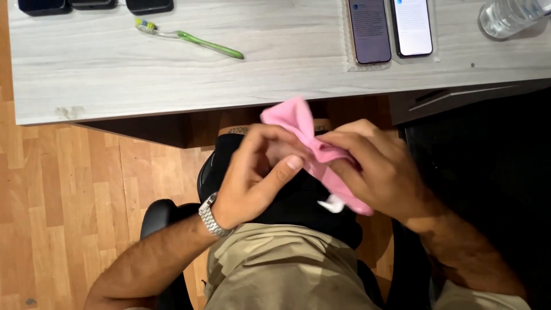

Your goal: Testing and configuring multiple iPhones, including navigating menus and connecting to power

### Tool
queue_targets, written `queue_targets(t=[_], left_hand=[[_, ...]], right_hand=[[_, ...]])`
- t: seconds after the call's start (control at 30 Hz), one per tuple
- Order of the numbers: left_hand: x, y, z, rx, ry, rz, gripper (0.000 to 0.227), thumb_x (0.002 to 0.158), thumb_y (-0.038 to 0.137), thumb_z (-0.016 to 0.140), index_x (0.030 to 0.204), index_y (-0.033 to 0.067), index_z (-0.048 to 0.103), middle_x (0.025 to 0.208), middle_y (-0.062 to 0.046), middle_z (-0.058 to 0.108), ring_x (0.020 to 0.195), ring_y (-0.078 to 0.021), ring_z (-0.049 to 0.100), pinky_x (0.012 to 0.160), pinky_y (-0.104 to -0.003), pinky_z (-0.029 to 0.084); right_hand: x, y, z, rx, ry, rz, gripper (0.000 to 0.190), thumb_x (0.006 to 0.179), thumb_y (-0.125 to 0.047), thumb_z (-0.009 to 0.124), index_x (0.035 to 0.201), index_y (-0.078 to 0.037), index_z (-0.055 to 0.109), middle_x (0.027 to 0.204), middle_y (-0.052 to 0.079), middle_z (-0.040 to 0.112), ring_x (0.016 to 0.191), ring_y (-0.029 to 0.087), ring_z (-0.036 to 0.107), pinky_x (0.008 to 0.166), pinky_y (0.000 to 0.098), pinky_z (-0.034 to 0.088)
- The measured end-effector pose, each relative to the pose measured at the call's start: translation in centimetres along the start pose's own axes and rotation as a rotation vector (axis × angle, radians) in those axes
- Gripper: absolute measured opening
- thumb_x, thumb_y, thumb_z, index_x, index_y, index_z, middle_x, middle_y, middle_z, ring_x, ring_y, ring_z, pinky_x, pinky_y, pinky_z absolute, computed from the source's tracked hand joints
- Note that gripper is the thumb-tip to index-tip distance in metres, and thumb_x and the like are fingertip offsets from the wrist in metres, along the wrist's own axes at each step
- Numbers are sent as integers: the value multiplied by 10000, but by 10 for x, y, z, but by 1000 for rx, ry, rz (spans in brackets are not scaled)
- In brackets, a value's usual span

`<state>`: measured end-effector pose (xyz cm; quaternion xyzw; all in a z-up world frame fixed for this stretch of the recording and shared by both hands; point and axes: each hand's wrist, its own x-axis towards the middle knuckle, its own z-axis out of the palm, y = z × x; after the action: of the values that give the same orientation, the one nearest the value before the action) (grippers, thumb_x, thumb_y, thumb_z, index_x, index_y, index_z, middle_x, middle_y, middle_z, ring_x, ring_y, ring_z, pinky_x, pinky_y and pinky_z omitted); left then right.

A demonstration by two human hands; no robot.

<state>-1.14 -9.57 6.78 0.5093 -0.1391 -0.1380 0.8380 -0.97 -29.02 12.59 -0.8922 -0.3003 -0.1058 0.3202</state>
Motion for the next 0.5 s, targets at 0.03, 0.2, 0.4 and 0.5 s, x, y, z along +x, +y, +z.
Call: queue_targets(t=[0.03, 0.2, 0.4, 0.5], left_hand=[[3, 8, -2, 413, 33, 234, 329, 853, 169, 616, 1094, -8, 479, 1025, -143, 545, 928, -240, 590, 786, -341, 514], [19, 3, -31, 1122, 6, 551, 444, 768, 462, 658, 1004, 92, 595, 1214, -190, 463, 1121, -339, 462, 937, -455, 385], [25, -6, -55, 916, -226, 550, 250, 830, 284, 656, 886, 74, 534, 1089, -132, 560, 1112, -289, 557, 920, -349, 467], [27, -10, -67, 887, -209, 373, 196, 839, 196, 655, 858, 89, 492, 952, -64, 612, 758, -139, 603, 703, -235, 500]], right_hand=[[1, -1, -5, -44, -32, -51, 219, 861, -107, 620, 1057, -12, 602, 945, 103, 597, 824, 249, 627, 701, 330, 503], [7, 2, -21, -6, -111, -166, 204, 894, -53, 539, 1057, 69, 552, 959, 160, 564, 846, 275, 604, 707, 330, 507], [7, 20, -23, -181, -64, -200, 217, 956, -166, 425, 1011, 22, 519, 939, 124, 632, 780, 273, 627, 574, 350, 486], [0, 31, -21, -120, -15, -142, 189, 954, -135, 456, 1032, 31, 499, 831, 139, 609, 611, 246, 547, 537, 340, 413]])
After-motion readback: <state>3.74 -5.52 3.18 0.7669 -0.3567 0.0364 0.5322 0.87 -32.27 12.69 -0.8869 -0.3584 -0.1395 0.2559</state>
